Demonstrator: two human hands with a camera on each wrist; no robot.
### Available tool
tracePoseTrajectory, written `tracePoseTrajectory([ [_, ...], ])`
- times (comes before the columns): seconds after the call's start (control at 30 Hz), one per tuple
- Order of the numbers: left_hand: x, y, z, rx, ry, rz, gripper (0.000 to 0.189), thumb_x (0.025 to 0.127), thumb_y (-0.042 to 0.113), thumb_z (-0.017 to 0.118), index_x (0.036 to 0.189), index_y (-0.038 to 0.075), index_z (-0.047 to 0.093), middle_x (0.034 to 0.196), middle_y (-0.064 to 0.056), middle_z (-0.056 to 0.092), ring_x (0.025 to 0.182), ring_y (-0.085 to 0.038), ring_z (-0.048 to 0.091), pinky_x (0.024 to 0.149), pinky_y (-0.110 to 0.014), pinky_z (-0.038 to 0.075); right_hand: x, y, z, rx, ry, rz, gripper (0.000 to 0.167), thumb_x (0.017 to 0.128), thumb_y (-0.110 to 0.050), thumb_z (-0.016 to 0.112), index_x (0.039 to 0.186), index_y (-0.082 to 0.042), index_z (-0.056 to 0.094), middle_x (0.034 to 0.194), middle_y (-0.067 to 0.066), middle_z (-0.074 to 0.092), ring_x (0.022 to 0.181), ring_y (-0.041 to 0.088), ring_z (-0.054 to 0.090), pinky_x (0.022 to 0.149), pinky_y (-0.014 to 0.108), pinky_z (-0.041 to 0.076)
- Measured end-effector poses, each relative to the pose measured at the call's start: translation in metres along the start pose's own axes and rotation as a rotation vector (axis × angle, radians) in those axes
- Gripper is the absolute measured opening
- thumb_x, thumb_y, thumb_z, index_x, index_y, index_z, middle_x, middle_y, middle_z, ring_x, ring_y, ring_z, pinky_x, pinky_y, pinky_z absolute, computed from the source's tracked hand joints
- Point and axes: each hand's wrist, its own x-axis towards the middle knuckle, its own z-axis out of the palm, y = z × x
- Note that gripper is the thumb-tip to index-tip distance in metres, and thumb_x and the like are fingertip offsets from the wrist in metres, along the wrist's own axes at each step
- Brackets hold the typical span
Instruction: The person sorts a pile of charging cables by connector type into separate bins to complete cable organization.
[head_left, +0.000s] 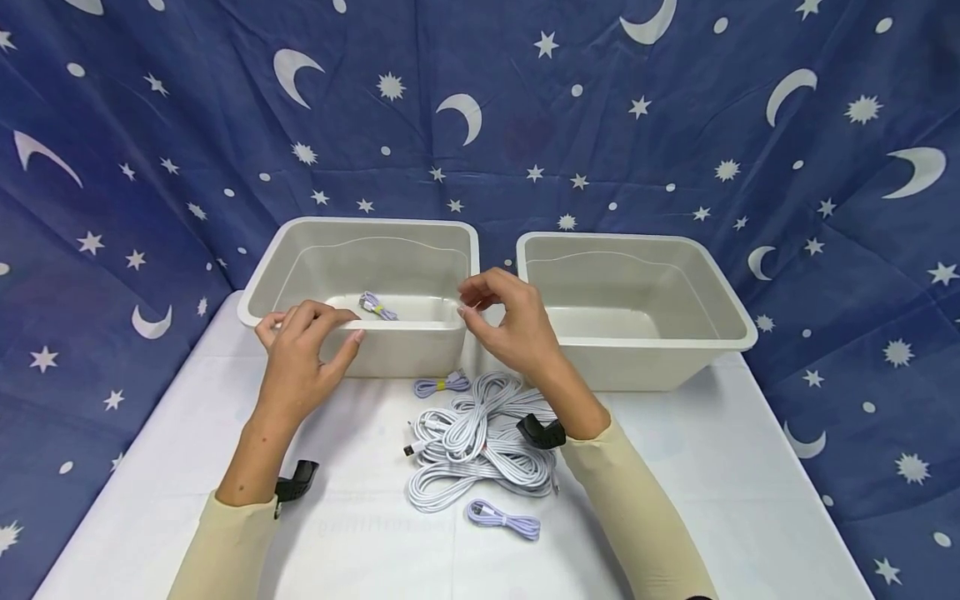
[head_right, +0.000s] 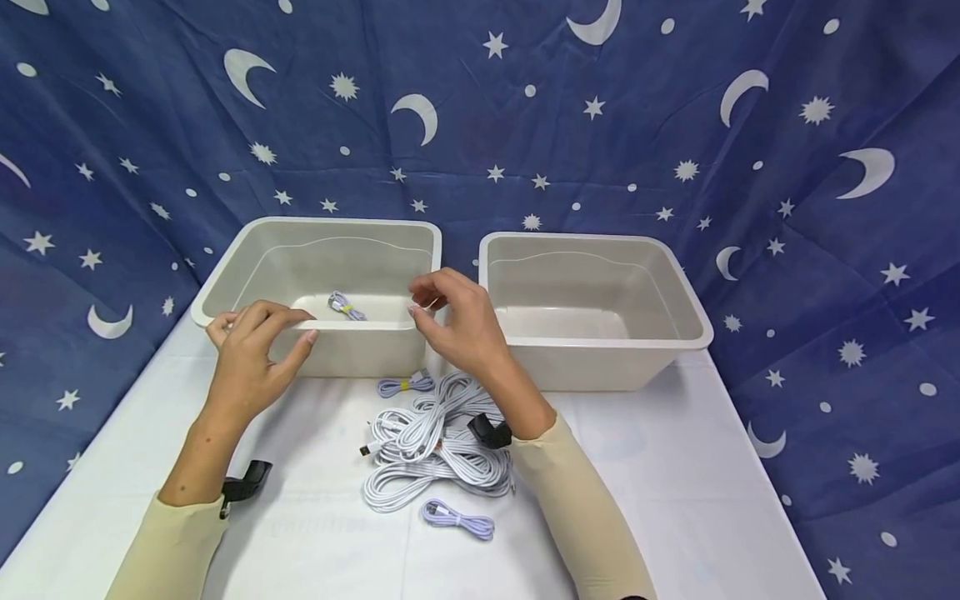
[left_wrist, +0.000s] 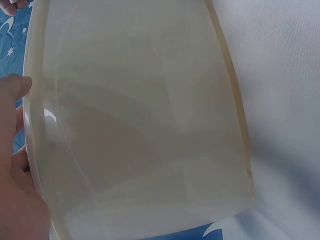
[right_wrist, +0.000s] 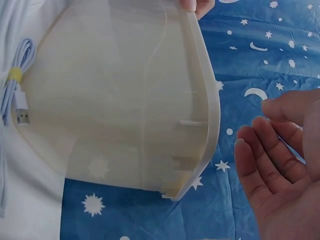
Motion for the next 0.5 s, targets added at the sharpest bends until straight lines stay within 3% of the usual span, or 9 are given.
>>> tracePoseTrajectory([
  [0.5,0.000,-0.002,0.000,-0.008,0.004,0.005,0.021,0.092,0.020,0.081,0.111,0.011,0.077,0.102,-0.010,0.064,0.099,-0.034,0.061,0.104,-0.066,0.020,-0.026,0.002,-0.004,-0.060,-0.087,-0.064,0.012,0.091,0.001,0.074,0.103,-0.001,0.075,0.097,0.004,0.073,0.085,0.016,0.068,0.078,0.035,0.060],
])
